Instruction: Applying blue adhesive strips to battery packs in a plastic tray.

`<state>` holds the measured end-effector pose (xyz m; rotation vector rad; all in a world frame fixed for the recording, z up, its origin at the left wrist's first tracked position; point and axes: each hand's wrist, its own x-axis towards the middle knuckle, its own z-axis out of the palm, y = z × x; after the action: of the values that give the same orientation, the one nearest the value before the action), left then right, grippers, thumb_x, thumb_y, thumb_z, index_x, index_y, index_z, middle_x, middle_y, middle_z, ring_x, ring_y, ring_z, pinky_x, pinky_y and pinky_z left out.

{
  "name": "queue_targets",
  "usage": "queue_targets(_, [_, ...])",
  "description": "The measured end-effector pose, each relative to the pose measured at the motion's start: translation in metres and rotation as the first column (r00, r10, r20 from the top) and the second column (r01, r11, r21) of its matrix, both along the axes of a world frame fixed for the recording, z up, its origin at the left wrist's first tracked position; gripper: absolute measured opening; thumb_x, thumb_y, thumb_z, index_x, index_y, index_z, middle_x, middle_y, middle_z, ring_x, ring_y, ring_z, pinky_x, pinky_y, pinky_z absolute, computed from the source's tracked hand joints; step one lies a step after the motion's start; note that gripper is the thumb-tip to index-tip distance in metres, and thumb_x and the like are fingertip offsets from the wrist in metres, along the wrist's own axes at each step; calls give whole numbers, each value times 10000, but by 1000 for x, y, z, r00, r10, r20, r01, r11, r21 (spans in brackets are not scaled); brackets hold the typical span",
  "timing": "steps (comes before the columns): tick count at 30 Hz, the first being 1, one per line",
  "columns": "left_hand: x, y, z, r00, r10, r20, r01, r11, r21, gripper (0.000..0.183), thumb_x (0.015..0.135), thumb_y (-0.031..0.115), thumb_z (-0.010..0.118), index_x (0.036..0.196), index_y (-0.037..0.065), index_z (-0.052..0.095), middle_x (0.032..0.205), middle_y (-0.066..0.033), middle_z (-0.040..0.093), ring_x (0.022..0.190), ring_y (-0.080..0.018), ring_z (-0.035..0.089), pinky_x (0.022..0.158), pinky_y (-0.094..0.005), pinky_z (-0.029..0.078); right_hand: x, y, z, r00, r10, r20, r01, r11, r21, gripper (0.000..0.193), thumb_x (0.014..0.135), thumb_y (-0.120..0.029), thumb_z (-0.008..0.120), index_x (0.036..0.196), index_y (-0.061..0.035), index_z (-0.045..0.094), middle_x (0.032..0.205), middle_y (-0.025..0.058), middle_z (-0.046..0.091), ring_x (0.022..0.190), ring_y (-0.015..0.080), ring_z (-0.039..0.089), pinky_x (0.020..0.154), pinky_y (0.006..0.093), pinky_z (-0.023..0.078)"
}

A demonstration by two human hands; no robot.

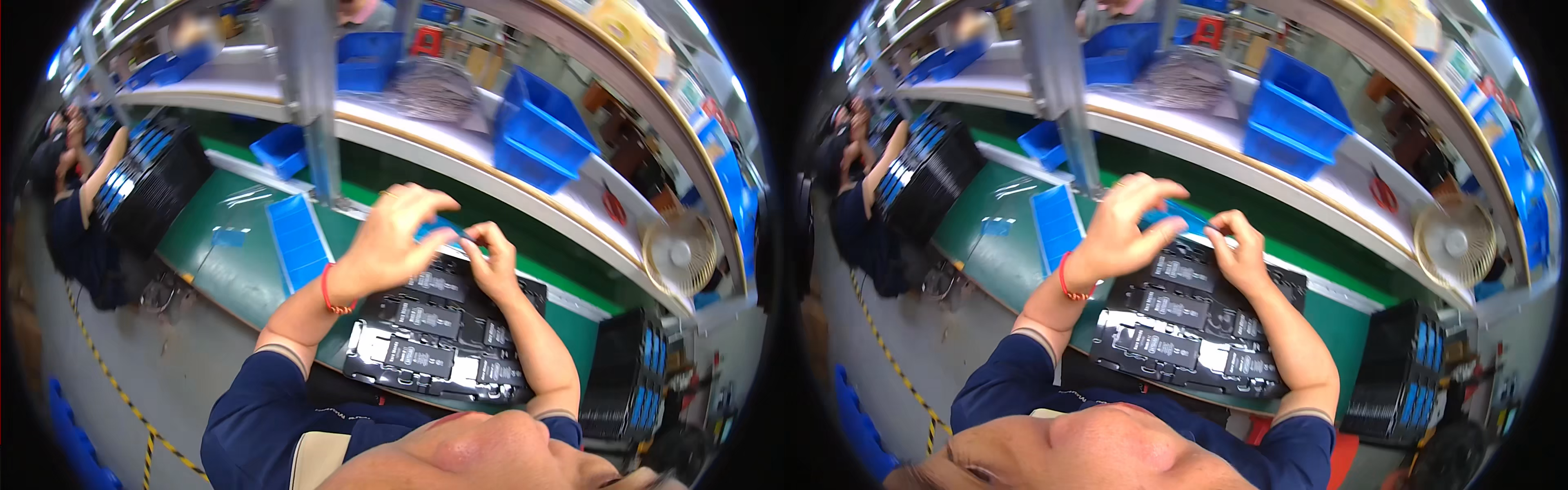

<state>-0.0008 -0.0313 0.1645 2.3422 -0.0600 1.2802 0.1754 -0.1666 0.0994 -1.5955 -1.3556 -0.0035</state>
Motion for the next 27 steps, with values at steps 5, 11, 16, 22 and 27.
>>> queue_targets(5, [-43,-35,14,457,-878,142,861,398,-317,266,772,6,698,1025,-19,620,879,-116,643,675,-214,590,610,-338,465,-2,-11,1,999,-40,30,40,999,-3,100,804,-20,663,846,16,580,786,81,603,742,137,591,703,265,487])
queue_targets(11, [-69,-48,6,57,-875,481,966,-74,-250,319,821,-48,610,1131,-50,535,873,-145,626,669,-236,590,577,-346,458,0,-9,-12,991,25,-130,-32,998,-52,72,847,-8,622,859,7,552,797,23,553,740,89,546,686,225,454])
queue_targets(16, [-69,-53,10,-29,-839,543,972,-150,-180,306,818,-66,593,1120,-41,553,897,-176,631,676,-273,598,574,-366,459,3,-9,-12,978,44,-203,-59,996,-68,94,859,-29,631,848,-8,540,785,9,543,730,70,522,681,212,446])
queue_targets(22, [-68,-45,11,-61,-853,518,977,-156,-142,270,821,-57,594,1087,-36,558,882,-183,628,702,-305,609,564,-380,450,5,-6,-15,984,46,-174,-60,995,-80,105,857,-36,641,842,-10,540,777,5,544,705,66,512,652,209,438])
queue_targets(27, [-65,-41,9,-65,-890,451,981,-139,-132,182,834,-41,587,1009,-28,541,804,-159,613,653,-305,603,543,-375,436,8,-7,-15,985,44,-169,-60,994,-86,106,856,-36,643,843,-7,543,773,4,543,699,64,509,646,206,433])
